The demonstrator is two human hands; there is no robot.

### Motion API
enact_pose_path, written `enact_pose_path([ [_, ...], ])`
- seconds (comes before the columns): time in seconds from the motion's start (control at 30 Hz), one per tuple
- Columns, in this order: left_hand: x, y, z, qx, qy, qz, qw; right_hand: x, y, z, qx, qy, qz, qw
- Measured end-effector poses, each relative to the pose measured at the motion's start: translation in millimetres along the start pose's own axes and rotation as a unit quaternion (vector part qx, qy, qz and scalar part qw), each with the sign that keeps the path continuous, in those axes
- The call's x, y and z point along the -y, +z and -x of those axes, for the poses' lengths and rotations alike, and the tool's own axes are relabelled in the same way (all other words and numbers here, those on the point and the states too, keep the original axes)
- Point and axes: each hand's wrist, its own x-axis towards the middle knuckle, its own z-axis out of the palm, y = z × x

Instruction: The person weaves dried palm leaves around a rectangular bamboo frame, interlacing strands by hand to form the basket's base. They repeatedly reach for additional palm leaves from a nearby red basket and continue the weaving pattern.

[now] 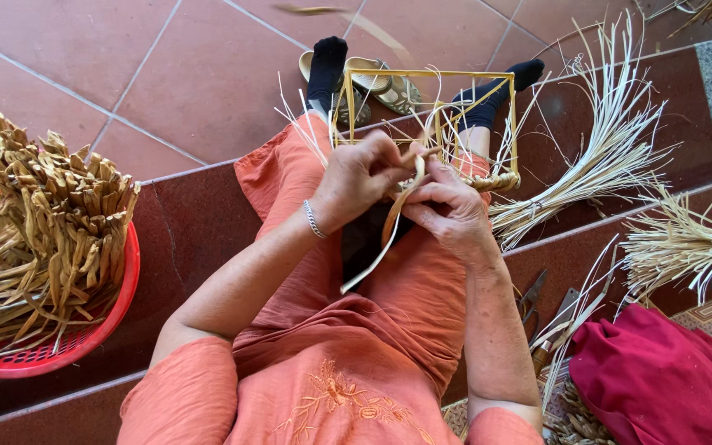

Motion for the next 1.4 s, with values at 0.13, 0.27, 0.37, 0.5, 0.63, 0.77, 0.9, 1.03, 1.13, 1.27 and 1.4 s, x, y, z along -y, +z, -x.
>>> enact_pose_path([
  [0.13,6.0,-2.7,2.9,0.028,0.172,-0.103,0.979,-0.5,1.4,2.1,-0.014,0.034,-0.12,0.992],
  [0.27,4.0,-3.0,6.5,0.052,0.165,-0.134,0.976,-3.6,10.9,4.0,-0.089,0.039,-0.115,0.989],
  [0.37,-1.8,9.3,8.1,0.014,0.158,-0.187,0.969,-11.3,19.4,1.6,-0.154,0.059,-0.174,0.971],
  [0.5,-5.4,19.6,8.6,-0.013,0.19,-0.24,0.952,-20.2,19.7,2.6,-0.205,0.066,-0.099,0.971],
  [0.63,-5.6,19.5,9.8,-0.025,0.199,-0.252,0.947,-20.2,18.8,8.0,-0.226,0.113,-0.119,0.96],
  [0.77,-7.8,17.9,13.5,-0.023,0.214,-0.236,0.948,-15.4,20.3,7.2,-0.237,0.078,-0.05,0.967],
  [0.9,-10.1,14.5,16.9,-0.041,0.248,-0.209,0.945,-12.3,19.6,4.0,-0.217,0.014,0.189,0.958],
  [1.03,-8.9,4.6,17.1,0.0,0.2,-0.15,0.968,-13.6,25.9,1.2,-0.233,0.034,0.235,0.943],
  [1.13,-8.2,0.8,9.8,0.003,0.142,-0.138,0.98,-12.6,29.9,3.2,-0.245,0.011,0.244,0.938],
  [1.27,-9.1,-0.4,-0.7,0.027,0.052,-0.081,0.995,-5.5,23.6,19.8,-0.255,-0.011,0.169,0.952],
  [1.4,-6.6,0.2,1.3,0.02,0.071,-0.071,0.995,-6.1,22.3,38.7,-0.238,0.054,0.153,0.958],
])
